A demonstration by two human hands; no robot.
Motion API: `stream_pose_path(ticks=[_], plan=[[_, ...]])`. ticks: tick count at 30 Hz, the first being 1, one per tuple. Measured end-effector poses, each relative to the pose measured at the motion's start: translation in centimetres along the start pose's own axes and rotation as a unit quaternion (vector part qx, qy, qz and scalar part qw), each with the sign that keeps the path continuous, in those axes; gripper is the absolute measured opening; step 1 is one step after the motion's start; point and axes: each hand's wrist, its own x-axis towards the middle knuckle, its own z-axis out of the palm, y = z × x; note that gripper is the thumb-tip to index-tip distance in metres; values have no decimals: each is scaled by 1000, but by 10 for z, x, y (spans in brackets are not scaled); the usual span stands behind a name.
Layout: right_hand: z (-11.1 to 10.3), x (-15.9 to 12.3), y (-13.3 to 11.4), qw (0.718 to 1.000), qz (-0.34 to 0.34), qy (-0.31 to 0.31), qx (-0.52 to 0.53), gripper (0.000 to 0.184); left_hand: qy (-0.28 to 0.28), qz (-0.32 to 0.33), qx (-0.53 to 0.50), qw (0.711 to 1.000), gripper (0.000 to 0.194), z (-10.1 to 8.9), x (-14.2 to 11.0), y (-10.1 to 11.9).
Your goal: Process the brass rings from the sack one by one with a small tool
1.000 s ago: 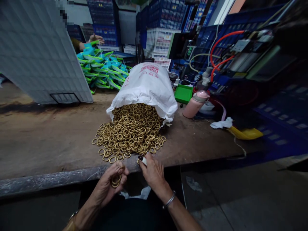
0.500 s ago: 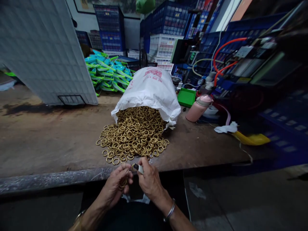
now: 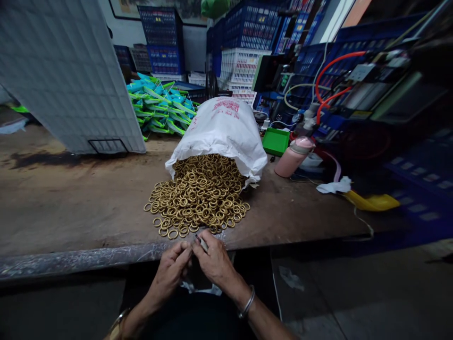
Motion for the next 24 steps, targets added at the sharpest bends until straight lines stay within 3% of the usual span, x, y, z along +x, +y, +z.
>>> stream_pose_path(ticks=[3,10,14,17,24], plan=[[1,-1,1,1000,5,-4,11,19,-57,-61,-81,993,32,0,0,-1],[-5,0,2,997,32,-19,68,21,-68,-70,-132,986,31,1,-4,1],[-6,-4,6,1000,7,-16,-13,20,-53,-57,-139,987,32,2,-3,-1],[-6,-8,6,994,-28,-51,-90,13,-41,-36,-133,990,33,2,-1,-2],[-8,-9,-1,983,-42,-88,-155,17,-17,9,-60,998,34,1,-1,-1]])
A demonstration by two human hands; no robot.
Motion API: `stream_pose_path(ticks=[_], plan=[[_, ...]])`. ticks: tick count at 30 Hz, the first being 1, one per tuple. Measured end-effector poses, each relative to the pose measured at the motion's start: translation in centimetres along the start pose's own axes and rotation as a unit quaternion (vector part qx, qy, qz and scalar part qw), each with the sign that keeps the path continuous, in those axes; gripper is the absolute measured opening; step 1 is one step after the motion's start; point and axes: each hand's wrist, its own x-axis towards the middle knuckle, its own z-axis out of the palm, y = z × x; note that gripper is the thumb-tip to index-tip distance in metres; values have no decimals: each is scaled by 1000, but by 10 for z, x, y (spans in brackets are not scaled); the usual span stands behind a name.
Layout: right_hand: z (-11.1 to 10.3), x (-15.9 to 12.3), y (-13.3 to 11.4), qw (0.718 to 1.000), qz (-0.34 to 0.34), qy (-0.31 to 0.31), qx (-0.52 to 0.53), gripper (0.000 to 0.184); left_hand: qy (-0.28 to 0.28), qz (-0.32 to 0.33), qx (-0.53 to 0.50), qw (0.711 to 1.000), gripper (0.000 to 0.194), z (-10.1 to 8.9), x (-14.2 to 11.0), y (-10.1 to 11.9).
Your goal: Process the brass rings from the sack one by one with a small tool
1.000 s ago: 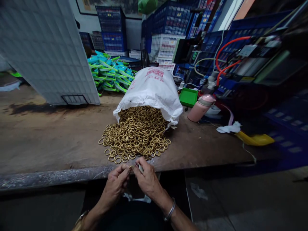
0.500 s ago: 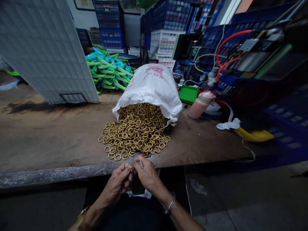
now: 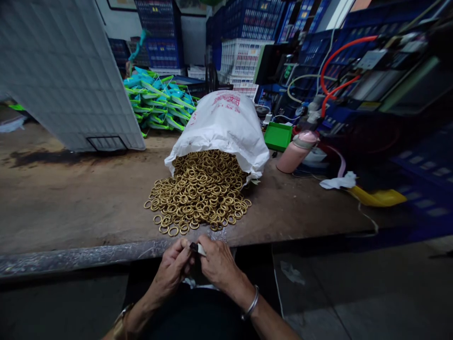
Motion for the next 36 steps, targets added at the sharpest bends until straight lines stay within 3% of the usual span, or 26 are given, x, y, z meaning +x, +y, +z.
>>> stream_pose_path(ticks=[14,18,21,23,26,30,36], plan=[[2,2,-6,1000,-5,-15,-27,19,-9,50,48,998,27,-8,-2,-4],[5,5,-2,998,14,-25,-51,19,-16,43,69,997,30,-7,-14,3],[10,8,6,993,48,-8,-106,20,-58,26,71,995,30,-6,-31,10],[13,11,8,990,53,7,-131,23,-90,-16,22,996,30,-6,-37,13],[19,19,6,991,18,41,-124,27,-65,-76,-112,989,31,-11,-36,16],[29,38,-2,988,-10,100,-122,27,-31,-70,-181,981,28,-23,-30,17],[41,55,-13,978,14,74,-195,22,-17,-52,-278,959,13,-47,-31,11]])
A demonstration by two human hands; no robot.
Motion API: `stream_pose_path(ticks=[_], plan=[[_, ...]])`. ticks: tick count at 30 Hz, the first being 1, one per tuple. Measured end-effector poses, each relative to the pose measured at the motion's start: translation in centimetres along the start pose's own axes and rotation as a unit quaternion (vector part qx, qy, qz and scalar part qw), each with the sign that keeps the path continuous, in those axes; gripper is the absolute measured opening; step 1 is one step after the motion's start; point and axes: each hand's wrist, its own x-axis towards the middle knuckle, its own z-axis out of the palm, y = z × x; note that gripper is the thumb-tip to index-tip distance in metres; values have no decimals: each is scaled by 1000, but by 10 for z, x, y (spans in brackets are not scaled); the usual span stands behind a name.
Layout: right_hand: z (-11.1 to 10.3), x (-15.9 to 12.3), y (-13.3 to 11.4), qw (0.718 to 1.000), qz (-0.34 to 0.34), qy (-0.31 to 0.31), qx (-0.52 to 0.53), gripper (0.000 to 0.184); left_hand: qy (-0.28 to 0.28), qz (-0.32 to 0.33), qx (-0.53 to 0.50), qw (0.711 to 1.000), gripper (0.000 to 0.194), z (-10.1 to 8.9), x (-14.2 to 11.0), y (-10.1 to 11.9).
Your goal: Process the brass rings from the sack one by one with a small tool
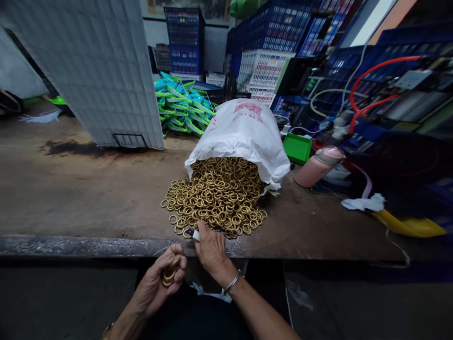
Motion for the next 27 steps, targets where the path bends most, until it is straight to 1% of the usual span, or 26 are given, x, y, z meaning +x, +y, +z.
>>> stream_pose_path(ticks=[3,5,8,12,15,17,18,20,22,24,27], plan=[[3,-1,-2,999,6,-5,-31,18,0,-7,-37,999,12,-8,2,2],[4,-2,-1,999,6,-1,-42,18,5,-8,-51,999,10,-9,5,3],[6,-3,-1,999,8,-3,-45,20,20,-7,-54,998,14,-7,10,6],[6,-2,0,999,7,-10,-37,24,40,0,-26,999,18,-1,18,11],[3,2,4,1000,12,-5,12,21,54,23,30,998,21,3,25,11],[-2,5,9,996,11,-4,92,15,79,61,86,991,23,5,29,10],[-5,6,11,989,8,-8,146,13,96,82,120,985,25,6,31,9],[-12,7,17,962,5,-37,270,17,126,113,200,965,31,8,35,8],[-20,6,21,917,10,-91,388,20,130,135,283,941,33,12,38,8],[-27,3,24,866,20,-150,476,22,96,159,349,918,30,15,41,8],[-36,-2,26,802,49,-216,555,25,40,191,404,893,23,21,44,7]])
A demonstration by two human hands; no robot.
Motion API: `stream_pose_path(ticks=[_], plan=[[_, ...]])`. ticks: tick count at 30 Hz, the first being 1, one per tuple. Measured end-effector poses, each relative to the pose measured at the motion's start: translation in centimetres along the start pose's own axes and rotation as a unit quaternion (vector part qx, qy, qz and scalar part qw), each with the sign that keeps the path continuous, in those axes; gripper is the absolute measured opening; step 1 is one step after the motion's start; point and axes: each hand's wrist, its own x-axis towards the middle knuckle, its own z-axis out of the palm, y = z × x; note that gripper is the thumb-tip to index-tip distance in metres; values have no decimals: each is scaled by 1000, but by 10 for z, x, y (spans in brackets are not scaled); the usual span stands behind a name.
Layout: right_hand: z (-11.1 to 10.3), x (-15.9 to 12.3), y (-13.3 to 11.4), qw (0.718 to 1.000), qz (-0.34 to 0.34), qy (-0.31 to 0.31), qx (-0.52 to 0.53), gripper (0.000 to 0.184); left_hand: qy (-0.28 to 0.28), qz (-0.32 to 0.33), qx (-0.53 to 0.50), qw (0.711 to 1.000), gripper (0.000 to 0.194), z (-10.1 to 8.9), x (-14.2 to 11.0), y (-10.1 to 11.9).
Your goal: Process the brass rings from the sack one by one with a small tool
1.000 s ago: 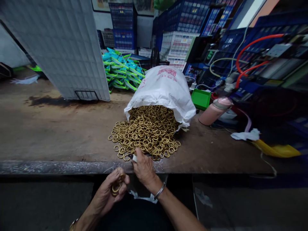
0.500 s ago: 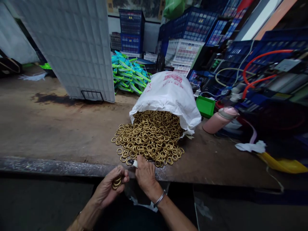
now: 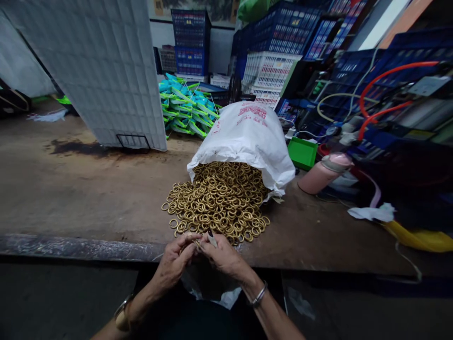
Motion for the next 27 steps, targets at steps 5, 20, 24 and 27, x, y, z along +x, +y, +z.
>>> stream_pose_path(ticks=[5,20,24,27], plan=[[2,-5,-3,997,39,-4,67,30,24,49,54,997,14,6,3,-2],[-4,1,8,977,-58,150,-138,26,-58,-138,-75,986,30,20,-4,7],[-3,0,6,982,-61,137,-116,24,-95,-175,-171,965,28,18,-6,6],[-2,-1,3,986,-62,122,-99,26,-103,-194,-226,949,25,17,-9,9]])
